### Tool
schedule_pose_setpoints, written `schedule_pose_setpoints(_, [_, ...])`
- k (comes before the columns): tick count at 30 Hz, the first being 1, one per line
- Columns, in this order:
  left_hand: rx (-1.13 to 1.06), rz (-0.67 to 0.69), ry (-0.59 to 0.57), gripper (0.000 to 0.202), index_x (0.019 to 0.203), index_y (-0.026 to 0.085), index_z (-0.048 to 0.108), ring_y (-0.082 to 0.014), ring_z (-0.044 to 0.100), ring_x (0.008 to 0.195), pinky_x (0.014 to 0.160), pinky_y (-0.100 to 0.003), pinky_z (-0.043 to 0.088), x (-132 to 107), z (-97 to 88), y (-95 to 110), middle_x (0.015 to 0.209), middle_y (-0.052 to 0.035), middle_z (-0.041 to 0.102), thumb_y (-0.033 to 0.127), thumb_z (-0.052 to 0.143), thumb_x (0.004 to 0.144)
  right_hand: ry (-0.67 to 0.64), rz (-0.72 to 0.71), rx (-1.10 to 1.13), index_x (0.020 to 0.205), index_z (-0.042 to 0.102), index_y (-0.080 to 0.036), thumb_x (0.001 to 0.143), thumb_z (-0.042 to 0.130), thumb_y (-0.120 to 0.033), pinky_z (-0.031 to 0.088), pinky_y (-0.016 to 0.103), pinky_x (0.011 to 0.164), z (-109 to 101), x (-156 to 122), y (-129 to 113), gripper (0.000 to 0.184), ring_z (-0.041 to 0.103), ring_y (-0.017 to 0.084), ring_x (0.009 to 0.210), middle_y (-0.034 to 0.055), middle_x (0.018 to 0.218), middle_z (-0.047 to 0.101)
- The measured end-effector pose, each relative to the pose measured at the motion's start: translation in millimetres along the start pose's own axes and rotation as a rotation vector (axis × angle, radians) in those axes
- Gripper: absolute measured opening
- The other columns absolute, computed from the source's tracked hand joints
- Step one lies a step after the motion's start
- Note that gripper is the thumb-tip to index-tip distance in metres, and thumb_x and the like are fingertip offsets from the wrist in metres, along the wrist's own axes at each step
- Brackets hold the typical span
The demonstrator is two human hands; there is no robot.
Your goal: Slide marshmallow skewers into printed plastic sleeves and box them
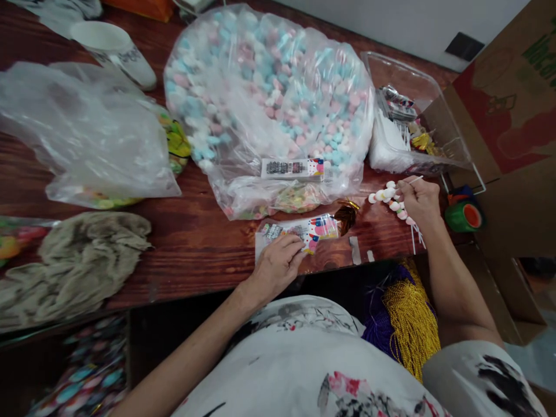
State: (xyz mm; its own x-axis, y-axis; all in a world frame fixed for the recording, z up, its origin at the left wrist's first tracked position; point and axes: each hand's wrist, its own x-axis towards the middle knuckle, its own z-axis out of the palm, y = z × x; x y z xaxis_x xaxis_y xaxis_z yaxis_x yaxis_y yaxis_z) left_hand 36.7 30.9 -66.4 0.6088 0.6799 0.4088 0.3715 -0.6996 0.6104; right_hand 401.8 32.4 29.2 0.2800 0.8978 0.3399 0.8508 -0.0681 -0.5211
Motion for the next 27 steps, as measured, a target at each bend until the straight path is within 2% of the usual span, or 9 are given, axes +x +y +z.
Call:
schedule_pose_setpoints(10, [0.027, -0.025, -0.061, 0.016, 0.095, 0.015, 0.069, -0.0206, 0.063, 0.095, 0.088, -0.037, 0.054, 0, -4.0, 3, 0.100, -0.0102, 0.069, 0.019, 0.054, 0.091, -0.031, 0.075, 0.081, 0.067, 0.061, -0.022, 0.084, 0.055, -0.038, 0.044, 0.029, 0.045, 4, 18, 7, 0.024, 0.056, 0.015, 0.045, -0.0001, 0.055, 0.063])
schedule_pose_setpoints(16, [0.027, -0.028, -0.047, 0.017, 0.094, 0.016, 0.070, -0.0204, 0.064, 0.093, 0.086, -0.037, 0.055, 1, -2.5, 4, 0.099, -0.0101, 0.069, 0.022, 0.054, 0.091, -0.056, -0.066, -0.100, 0.066, 0.061, -0.023, 0.086, 0.053, -0.038, 0.050, 0.034, 0.057, 10, 26, 10, 0.026, 0.059, 0.019, 0.054, 0.0036, 0.059, 0.065])
schedule_pose_setpoints(19, [0.023, -0.026, -0.026, 0.017, 0.094, 0.016, 0.070, -0.0209, 0.065, 0.093, 0.086, -0.038, 0.055, 0, 0.0, 3, 0.099, -0.0106, 0.069, 0.023, 0.055, 0.090, -0.075, -0.124, -0.145, 0.068, 0.063, -0.021, 0.086, 0.053, -0.035, 0.053, 0.038, 0.068, 11, 21, 4, 0.025, 0.063, 0.022, 0.065, 0.0068, 0.065, 0.068])
schedule_pose_setpoints(21, [0.014, -0.024, -0.027, 0.017, 0.094, 0.016, 0.071, -0.0212, 0.065, 0.093, 0.087, -0.039, 0.055, -1, -0.8, 3, 0.099, -0.0109, 0.069, 0.023, 0.056, 0.090, -0.078, -0.116, -0.135, 0.072, 0.064, -0.020, 0.088, 0.052, -0.036, 0.053, 0.040, 0.070, 8, 12, -3, 0.026, 0.064, 0.023, 0.067, 0.0073, 0.064, 0.067])
schedule_pose_setpoints(24, [-0.089, -0.051, 0.009, 0.016, 0.095, 0.015, 0.070, -0.0206, 0.065, 0.093, 0.087, -0.037, 0.055, -1, -7.0, 6, 0.098, -0.0105, 0.069, 0.023, 0.057, 0.091, -0.014, -0.028, 0.019, 0.077, 0.065, -0.020, 0.090, 0.052, -0.039, 0.052, 0.037, 0.061, -5, -9, -16, 0.026, 0.061, 0.020, 0.058, 0.0042, 0.060, 0.064])
schedule_pose_setpoints(27, [-0.371, -0.168, 0.063, 0.028, 0.114, 0.016, 0.066, -0.0199, 0.066, 0.096, 0.086, -0.034, 0.055, 2, -13.6, 15, 0.106, -0.0110, 0.069, 0.031, 0.060, 0.091, 0.216, 0.093, 0.400, 0.073, 0.061, -0.023, 0.088, 0.057, -0.038, 0.044, 0.030, 0.047, -17, -38, -37, 0.021, 0.053, 0.015, 0.048, 0.0004, 0.061, 0.062])
